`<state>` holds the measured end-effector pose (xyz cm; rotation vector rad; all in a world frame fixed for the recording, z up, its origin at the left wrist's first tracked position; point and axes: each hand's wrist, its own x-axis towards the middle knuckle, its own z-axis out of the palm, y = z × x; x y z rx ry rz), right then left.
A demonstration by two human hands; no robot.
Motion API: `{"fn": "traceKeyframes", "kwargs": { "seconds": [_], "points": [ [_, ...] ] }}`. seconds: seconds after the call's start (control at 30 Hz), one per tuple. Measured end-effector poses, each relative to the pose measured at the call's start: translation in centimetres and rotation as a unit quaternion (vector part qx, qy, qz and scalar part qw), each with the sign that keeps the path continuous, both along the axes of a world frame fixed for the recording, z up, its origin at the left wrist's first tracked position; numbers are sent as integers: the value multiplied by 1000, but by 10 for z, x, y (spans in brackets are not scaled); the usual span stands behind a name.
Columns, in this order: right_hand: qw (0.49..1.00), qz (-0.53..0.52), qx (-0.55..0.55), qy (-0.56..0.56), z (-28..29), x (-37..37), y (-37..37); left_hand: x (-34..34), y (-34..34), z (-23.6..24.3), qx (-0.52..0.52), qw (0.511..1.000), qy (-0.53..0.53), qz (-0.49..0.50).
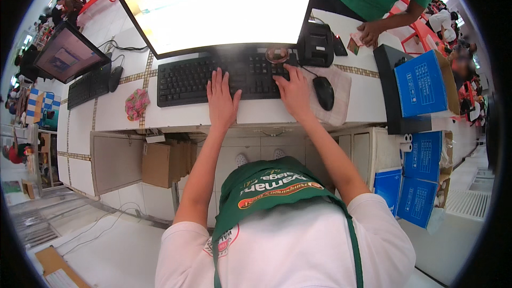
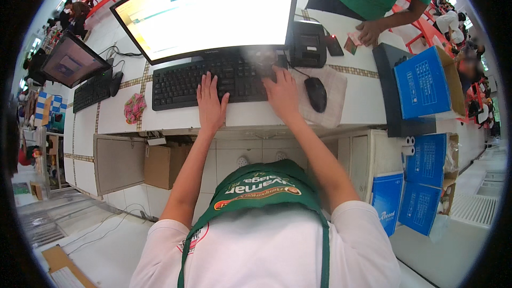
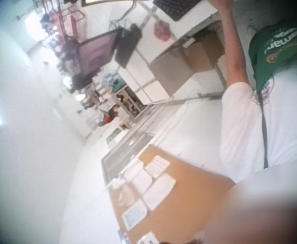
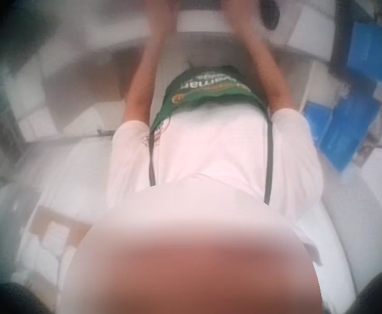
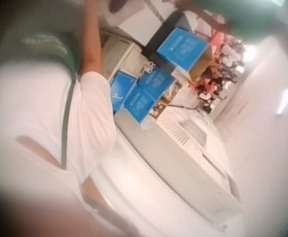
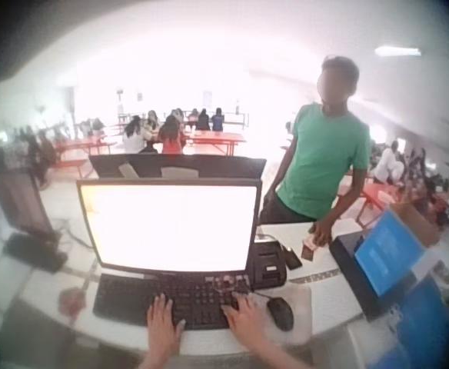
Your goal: The person operates a point-of-sale system, types on a keyboard, and uses a mouse to process transactions. They count and organize banknotes, open and close a cash drawer, and hand change to customers in a cafeteria setting.
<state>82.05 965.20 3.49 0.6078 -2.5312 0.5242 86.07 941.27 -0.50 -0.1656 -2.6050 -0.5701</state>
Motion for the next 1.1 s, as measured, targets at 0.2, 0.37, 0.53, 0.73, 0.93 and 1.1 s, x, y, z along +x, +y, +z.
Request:
{"fn": "traceKeyframes", "kwargs": {
  "seconds": [0.2,0.37,0.53,0.73,0.93,1.1],
  "points": [
    [999,-12,-37,-4,-4,0,6,2,1,1,6,1000,-5,3],
    [994,-103,-21,-2,-3,7,56,0,-8,-3,-20,1000,-19,-13],
    [994,-101,-25,-40,-14,23,114,1,2,-2,-4,1000,-12,7],
    [990,-71,-106,-65,-28,28,121,1,-2,1,-5,1000,-3,6],
    [989,-82,-101,-64,-26,29,120,2,0,0,-13,1000,13,2],
    [989,-90,-104,-63,-26,28,121,2,-1,0,-9,1000,11,2]
  ]
}}
